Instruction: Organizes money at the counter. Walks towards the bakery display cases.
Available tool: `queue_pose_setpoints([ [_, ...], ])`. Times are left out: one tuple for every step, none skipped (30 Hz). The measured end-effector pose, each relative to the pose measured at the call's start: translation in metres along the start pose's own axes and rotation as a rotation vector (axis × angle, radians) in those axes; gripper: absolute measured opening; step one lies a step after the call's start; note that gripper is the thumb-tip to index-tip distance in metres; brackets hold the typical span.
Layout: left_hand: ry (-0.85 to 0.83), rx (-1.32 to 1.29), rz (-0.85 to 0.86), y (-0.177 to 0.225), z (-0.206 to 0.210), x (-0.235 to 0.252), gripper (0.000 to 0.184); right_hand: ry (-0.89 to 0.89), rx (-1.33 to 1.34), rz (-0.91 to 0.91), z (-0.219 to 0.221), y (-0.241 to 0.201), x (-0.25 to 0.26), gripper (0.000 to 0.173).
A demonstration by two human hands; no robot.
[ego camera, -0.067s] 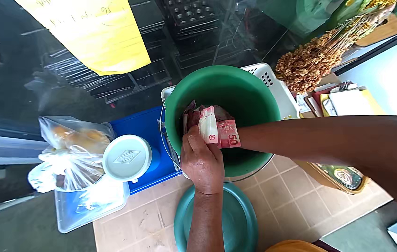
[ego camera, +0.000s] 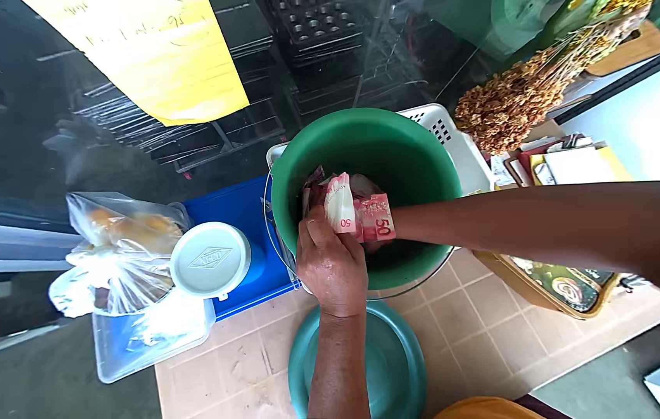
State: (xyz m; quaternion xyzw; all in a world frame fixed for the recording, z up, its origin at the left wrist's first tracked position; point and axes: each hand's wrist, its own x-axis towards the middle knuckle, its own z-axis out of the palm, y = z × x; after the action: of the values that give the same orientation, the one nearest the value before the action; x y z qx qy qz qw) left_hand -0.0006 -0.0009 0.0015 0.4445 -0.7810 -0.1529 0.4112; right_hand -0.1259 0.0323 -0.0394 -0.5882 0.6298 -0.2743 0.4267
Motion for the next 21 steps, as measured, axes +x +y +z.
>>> queue_pose_setpoints([
  [-0.002, 0.004, -0.011, 0.001, 0.000, 0.000, 0.024, -0.139, -0.076, -0.001, -0.012, -0.014, -0.002, 0.020],
  [-0.003, 0.001, -0.024, 0.002, 0.000, 0.000, 0.023, -0.260, -0.096, 0.048, -0.025, -0.031, -0.009, 0.021],
  [0.000, -0.008, -0.033, 0.002, 0.000, 0.000, 0.023, -0.335, -0.131, 0.122, -0.037, -0.051, -0.022, 0.024],
  [0.004, -0.017, -0.041, 0.003, 0.001, 0.000, 0.022, -0.305, -0.191, 0.148, -0.041, -0.063, -0.040, 0.029],
  [0.010, -0.020, -0.045, 0.004, 0.001, -0.001, 0.021, -0.231, -0.287, 0.145, -0.039, -0.070, -0.057, 0.035],
  [0.013, -0.021, -0.049, 0.005, 0.002, -0.002, 0.022, -0.131, -0.405, 0.078, -0.032, -0.067, -0.072, 0.037],
  [0.013, -0.029, -0.049, 0.007, 0.002, -0.004, 0.022, -0.055, -0.493, 0.015, -0.026, -0.063, -0.080, 0.035],
  [0.016, -0.049, -0.050, 0.008, 0.003, -0.005, 0.023, -0.043, -0.522, -0.003, -0.026, -0.063, -0.082, 0.031],
  [0.031, -0.072, -0.053, 0.008, 0.004, -0.006, 0.023, -0.056, -0.515, 0.000, -0.030, -0.064, -0.081, 0.027],
  [0.051, -0.096, -0.064, 0.008, 0.004, -0.006, 0.023, -0.073, -0.491, 0.014, -0.035, -0.065, -0.077, 0.028],
  [0.066, -0.126, -0.082, 0.008, 0.004, -0.007, 0.023, -0.095, -0.454, 0.048, -0.042, -0.066, -0.071, 0.031],
  [0.076, -0.157, -0.099, 0.008, 0.004, -0.007, 0.023, -0.120, -0.411, 0.104, -0.049, -0.066, -0.065, 0.035],
  [0.083, -0.175, -0.109, 0.008, 0.004, -0.006, 0.023, -0.108, -0.374, 0.142, -0.057, -0.063, -0.060, 0.035],
  [0.090, -0.183, -0.113, 0.008, 0.005, -0.006, 0.023, -0.104, -0.339, 0.200, -0.066, -0.060, -0.054, 0.034],
  [0.096, -0.187, -0.112, 0.008, 0.005, -0.006, 0.023, -0.085, -0.312, 0.251, -0.077, -0.057, -0.050, 0.031],
  [0.102, -0.189, -0.107, 0.008, 0.006, -0.006, 0.023, -0.061, -0.275, 0.296, -0.089, -0.055, -0.047, 0.029],
  [0.111, -0.187, -0.097, 0.007, 0.007, -0.006, 0.023, -0.029, -0.216, 0.325, -0.100, -0.053, -0.047, 0.027],
  [0.119, -0.183, -0.088, 0.007, 0.008, -0.006, 0.023, 0.022, -0.173, 0.334, -0.108, -0.050, -0.047, 0.026],
  [0.123, -0.178, -0.084, 0.007, 0.009, -0.006, 0.022, 0.055, -0.170, 0.342, -0.115, -0.051, -0.048, 0.023],
  [0.124, -0.171, -0.081, 0.006, 0.009, -0.006, 0.022, 0.059, -0.202, 0.349, -0.121, -0.054, -0.050, 0.021],
  [0.124, -0.164, -0.080, 0.006, 0.009, -0.006, 0.021, 0.040, -0.237, 0.352, -0.126, -0.058, -0.052, 0.027],
])
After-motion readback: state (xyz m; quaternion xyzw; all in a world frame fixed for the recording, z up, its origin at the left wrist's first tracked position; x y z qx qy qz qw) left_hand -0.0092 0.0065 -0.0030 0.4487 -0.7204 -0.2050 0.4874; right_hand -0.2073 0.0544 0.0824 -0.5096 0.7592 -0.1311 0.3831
